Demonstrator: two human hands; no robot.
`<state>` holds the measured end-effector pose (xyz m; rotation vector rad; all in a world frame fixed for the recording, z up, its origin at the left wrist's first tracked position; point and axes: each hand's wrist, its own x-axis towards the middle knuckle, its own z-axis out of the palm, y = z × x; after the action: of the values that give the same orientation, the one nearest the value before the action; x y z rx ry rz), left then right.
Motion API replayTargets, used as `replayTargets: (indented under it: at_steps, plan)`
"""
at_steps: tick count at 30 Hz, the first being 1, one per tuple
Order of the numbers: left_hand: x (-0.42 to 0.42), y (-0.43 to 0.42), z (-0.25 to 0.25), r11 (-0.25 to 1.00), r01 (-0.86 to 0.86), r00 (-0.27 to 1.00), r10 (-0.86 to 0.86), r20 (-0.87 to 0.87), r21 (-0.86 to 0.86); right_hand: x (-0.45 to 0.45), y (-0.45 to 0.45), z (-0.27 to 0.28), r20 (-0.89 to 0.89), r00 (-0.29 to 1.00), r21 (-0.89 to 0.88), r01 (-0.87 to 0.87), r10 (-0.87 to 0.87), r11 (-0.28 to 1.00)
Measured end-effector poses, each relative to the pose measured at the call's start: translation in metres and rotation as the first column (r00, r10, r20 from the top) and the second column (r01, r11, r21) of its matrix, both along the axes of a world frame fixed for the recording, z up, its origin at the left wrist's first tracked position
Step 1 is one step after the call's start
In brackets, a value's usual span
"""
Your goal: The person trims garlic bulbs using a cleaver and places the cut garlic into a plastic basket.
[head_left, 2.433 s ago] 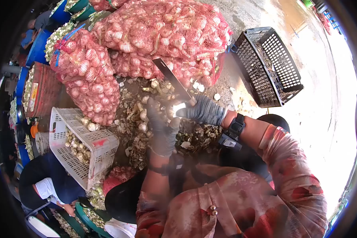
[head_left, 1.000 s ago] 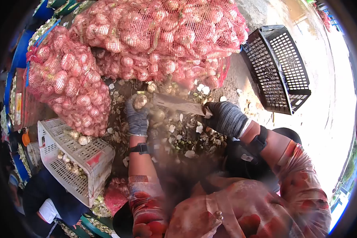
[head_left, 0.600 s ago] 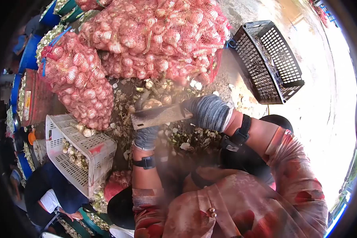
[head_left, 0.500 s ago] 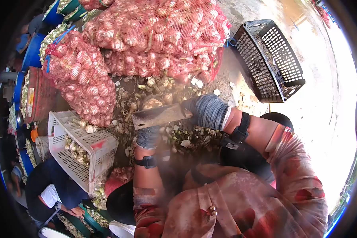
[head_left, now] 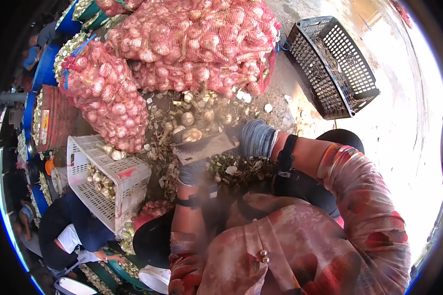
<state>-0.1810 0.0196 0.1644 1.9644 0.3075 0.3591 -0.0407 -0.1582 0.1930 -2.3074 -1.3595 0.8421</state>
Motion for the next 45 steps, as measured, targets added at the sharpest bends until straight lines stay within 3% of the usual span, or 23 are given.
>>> replayTargets:
  at_steps: [7,8,10,11,12,14,17,19,20,24,25,28,30,31,32,33,35,36,37,40,43,44,45]
  plan:
    - [-0.002,-0.022,0.013,0.893,-0.139,0.986,0.163,0.019,-0.428,0.011,-0.008,-0.044,0.025,0.999,-0.001,0.039,-0.039,0.999]
    - [0.0,-0.024,0.029,0.906,-0.192,0.975,0.218,0.028,-0.378,0.023,-0.01,-0.048,-0.046,0.954,-0.106,0.29,-0.296,0.951]
    - [0.002,-0.02,0.043,0.814,-0.258,0.948,0.318,0.028,-0.521,0.038,-0.015,-0.056,-0.09,0.913,-0.147,0.382,-0.397,0.912]
    - [0.005,-0.02,0.048,0.866,-0.224,0.954,0.289,0.081,-0.446,0.035,-0.009,-0.073,-0.136,0.898,-0.005,0.421,-0.418,0.907]
    - [0.009,-0.019,0.049,0.912,-0.182,0.961,0.244,0.128,-0.367,0.025,0.001,-0.054,-0.507,0.761,0.072,0.505,-0.405,0.86]
    - [0.021,-0.015,0.028,0.996,-0.078,0.99,0.082,0.113,-0.04,0.009,0.015,0.011,-0.819,0.446,-0.087,0.525,-0.361,0.847]
    - [0.028,-0.028,0.021,0.942,-0.095,0.969,0.013,0.247,0.321,0.007,0.024,0.032,-0.72,0.534,-0.288,0.35,-0.442,0.892]
    - [0.029,-0.028,0.008,0.912,-0.086,0.965,0.177,0.196,-0.401,0.001,0.027,0.018,-0.65,0.738,0.294,0.466,-0.182,0.835]
    - [0.027,-0.027,0.001,0.784,-0.093,0.958,0.239,0.16,-0.614,0.002,0.027,0.012,-0.649,0.741,0.296,0.454,-0.172,0.84]
    - [0.018,-0.013,-0.003,0.742,-0.123,0.991,0.058,-0.12,-0.659,0.006,0.025,0.011,-0.6,0.795,0.339,0.35,-0.085,0.873]
    - [0.024,-0.003,-0.015,0.964,-0.117,0.971,0.062,-0.23,-0.237,0.011,0.022,0.021,-0.444,0.894,0.346,0.235,-0.062,0.908]
    - [0.018,-0.002,-0.004,0.901,-0.215,0.97,0.151,-0.191,-0.377,0.018,0.023,0.034,-0.171,0.985,0.299,0.068,-0.017,0.952]
    - [0.013,0.0,0.01,0.981,-0.193,0.981,0.193,0.023,-0.019,0.027,0.027,0.016,-0.177,0.984,-0.101,-0.043,0.025,0.994]
    - [0.005,0.015,0.013,0.96,-0.23,0.963,0.248,-0.104,0.157,0.027,0.025,0.008,-0.128,0.991,-0.118,0.012,-0.027,0.993]
    - [-0.005,0.032,0.009,0.905,-0.4,0.916,0.394,-0.069,-0.142,0.031,0.027,0.001,-0.099,0.988,-0.283,0.083,-0.115,0.956]
    - [-0.015,0.053,0.004,0.741,-0.517,0.838,0.541,-0.075,-0.429,0.041,0.022,-0.023,0.059,0.996,-0.262,-0.047,0.064,0.964]
    - [-0.043,0.124,0.006,0.602,-0.657,0.591,0.785,0.185,-0.453,0.046,0.012,-0.049,0.184,0.962,-0.252,-0.154,0.204,0.955]
    - [-0.044,0.145,0.021,0.461,-0.548,0.417,0.874,0.25,-0.698,0.046,0.015,-0.038,0.16,0.972,-0.247,-0.129,0.171,0.961]
    - [-0.056,0.165,0.014,0.371,-0.433,0.407,0.894,0.19,-0.821,0.04,0.025,-0.019,-0.013,0.978,-0.372,0.187,-0.207,0.909]
    - [-0.047,0.2,-0.002,-0.021,-0.345,0.288,0.949,-0.127,-0.938,0.027,0.027,-0.015,-0.025,0.971,-0.117,0.235,-0.239,0.965]
    - [0.008,0.214,-0.097,0.378,-0.741,0.597,0.75,-0.285,-0.555,0.032,0.029,-0.006,-0.232,0.904,-0.258,0.299,-0.359,0.919]
    - [0.006,0.237,-0.168,0.806,-0.592,0.794,0.58,-0.182,-0.017,0.034,0.027,-0.009,-0.249,0.889,-0.226,0.331,-0.383,0.916]
    - [0.007,0.256,-0.233,0.76,-0.5,0.865,0.421,-0.273,-0.415,0.037,0.034,0.01,-0.235,0.878,-0.27,0.354,-0.418,0.895]
